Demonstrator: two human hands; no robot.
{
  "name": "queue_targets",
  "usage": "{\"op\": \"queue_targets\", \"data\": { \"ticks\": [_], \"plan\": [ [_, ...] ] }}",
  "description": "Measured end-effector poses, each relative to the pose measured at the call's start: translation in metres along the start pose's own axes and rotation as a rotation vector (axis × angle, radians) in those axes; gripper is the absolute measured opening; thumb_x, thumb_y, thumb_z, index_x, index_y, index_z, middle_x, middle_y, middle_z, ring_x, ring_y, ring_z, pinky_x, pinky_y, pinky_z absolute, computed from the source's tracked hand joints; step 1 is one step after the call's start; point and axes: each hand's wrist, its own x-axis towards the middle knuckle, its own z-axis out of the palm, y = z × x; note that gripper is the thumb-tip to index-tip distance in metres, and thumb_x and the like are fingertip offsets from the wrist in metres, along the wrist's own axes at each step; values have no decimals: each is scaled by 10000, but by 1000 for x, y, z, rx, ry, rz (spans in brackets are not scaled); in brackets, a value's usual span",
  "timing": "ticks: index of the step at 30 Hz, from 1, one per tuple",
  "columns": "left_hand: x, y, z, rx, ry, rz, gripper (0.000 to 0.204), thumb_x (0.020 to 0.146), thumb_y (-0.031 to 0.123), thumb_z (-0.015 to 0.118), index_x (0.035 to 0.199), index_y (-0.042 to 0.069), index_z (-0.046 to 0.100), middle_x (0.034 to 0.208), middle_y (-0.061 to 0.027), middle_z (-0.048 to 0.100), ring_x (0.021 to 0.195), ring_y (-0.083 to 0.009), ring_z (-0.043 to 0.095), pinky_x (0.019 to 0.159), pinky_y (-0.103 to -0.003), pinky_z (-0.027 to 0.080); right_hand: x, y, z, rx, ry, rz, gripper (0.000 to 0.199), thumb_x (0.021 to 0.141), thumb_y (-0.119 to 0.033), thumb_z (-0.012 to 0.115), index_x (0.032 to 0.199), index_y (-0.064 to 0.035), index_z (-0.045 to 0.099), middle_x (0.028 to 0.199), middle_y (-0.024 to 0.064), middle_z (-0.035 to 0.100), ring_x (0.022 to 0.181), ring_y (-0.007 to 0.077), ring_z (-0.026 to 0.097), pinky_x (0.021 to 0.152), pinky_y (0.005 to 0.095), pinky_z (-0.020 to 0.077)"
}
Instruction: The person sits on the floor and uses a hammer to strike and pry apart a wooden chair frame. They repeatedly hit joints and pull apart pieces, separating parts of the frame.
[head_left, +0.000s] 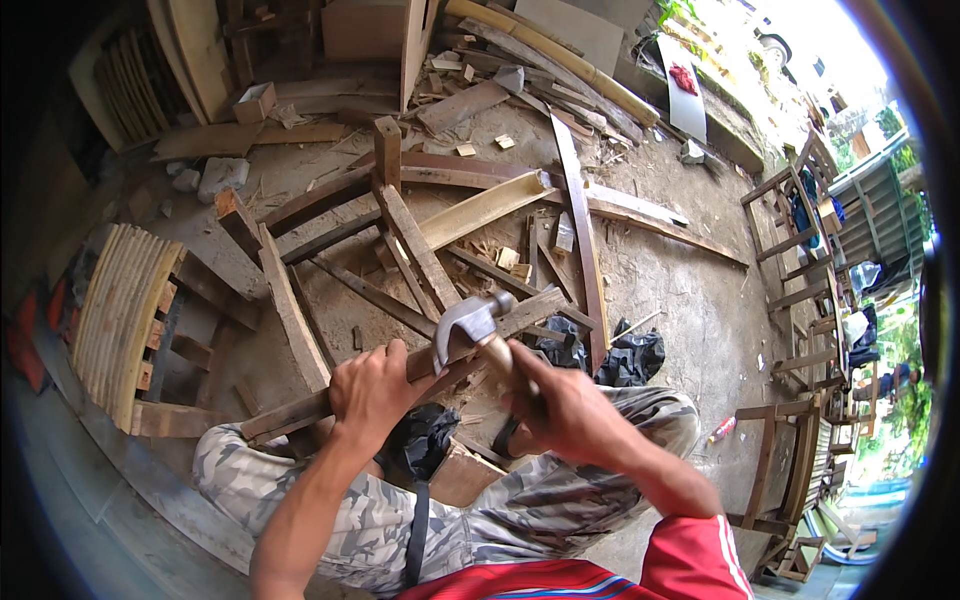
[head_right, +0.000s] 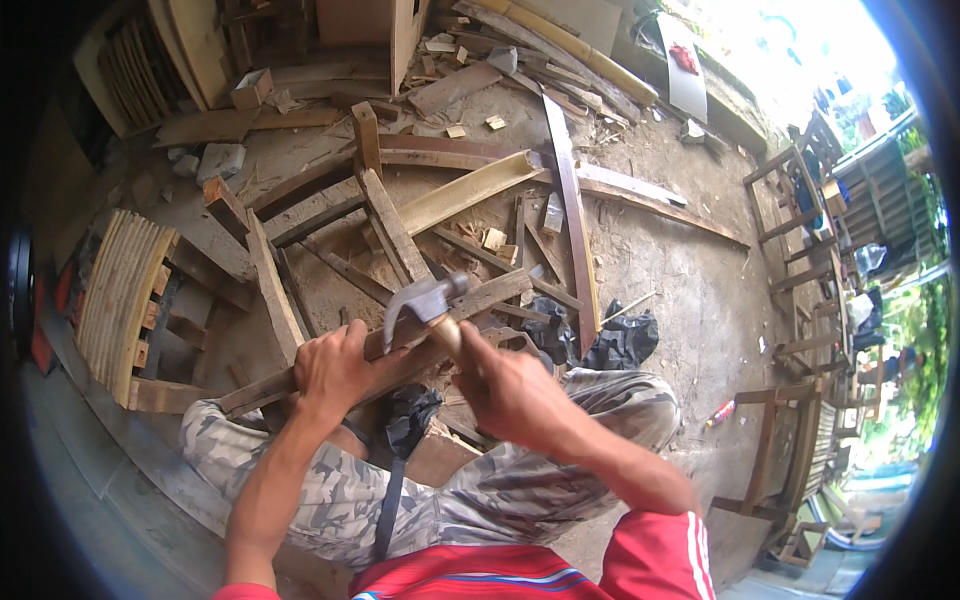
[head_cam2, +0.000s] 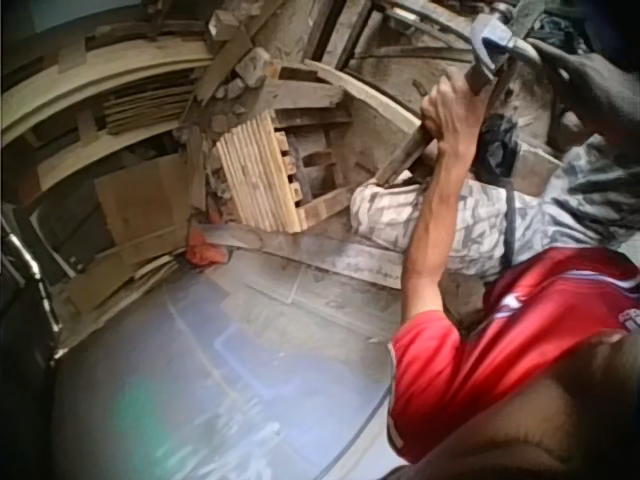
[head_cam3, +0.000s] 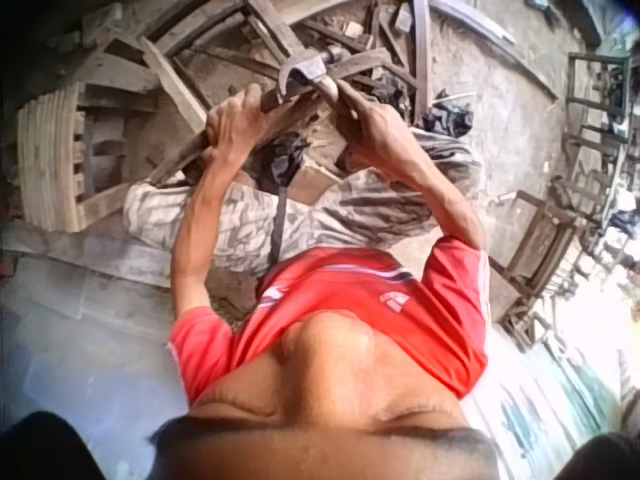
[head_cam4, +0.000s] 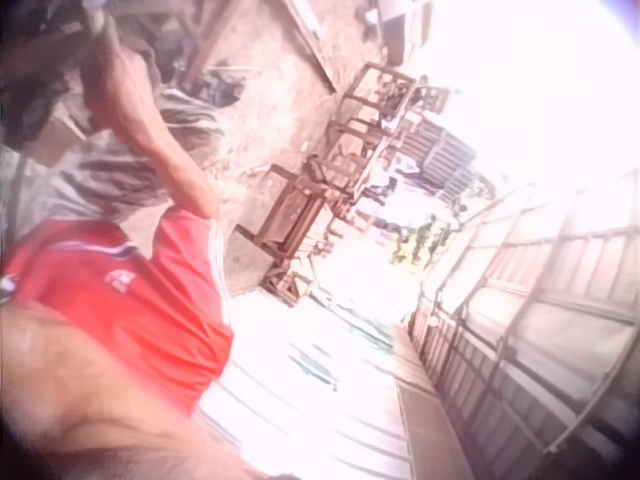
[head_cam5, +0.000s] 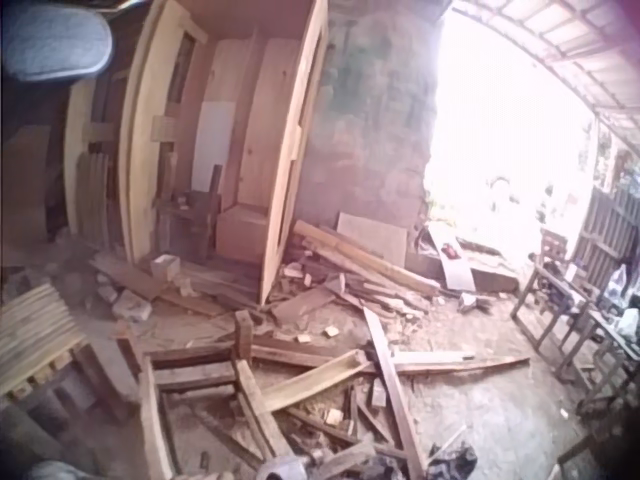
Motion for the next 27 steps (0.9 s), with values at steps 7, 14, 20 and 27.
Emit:
{"op": "queue_targets", "data": {
  "ticks": [7,14,20,27],
  "plan": [
    [-5,-1,-1,-60,81,32,467,784,498,794,935,84,642,812,-131,703,754,-333,711,646,-431,546,3,-8,19,37,-14,-157,627,950,-194,665,1477,11,393,842,267,674,730,459,671,634,500,505],
    [-7,-13,14,-42,219,157,457,782,469,790,970,66,684,800,-109,677,745,-321,695,648,-447,539,-2,-9,30,20,21,-200,618,942,-184,658,1464,21,399,866,282,665,732,469,667,629,517,506],
    [-2,-3,16,-15,150,52,385,784,442,810,925,99,707,778,-117,723,732,-335,715,646,-451,557,6,-14,35,-35,102,-194,665,942,-185,634,1490,39,330,839,291,657,709,481,661,638,553,511],
    [6,13,-5,-46,79,-38,356,763,414,830,880,106,695,792,-123,725,726,-342,720,605,-438,564,17,9,37,-55,124,-155,563,967,-193,597,1431,12,354,681,248,639,572,456,630,515,548,488]
  ]
}}
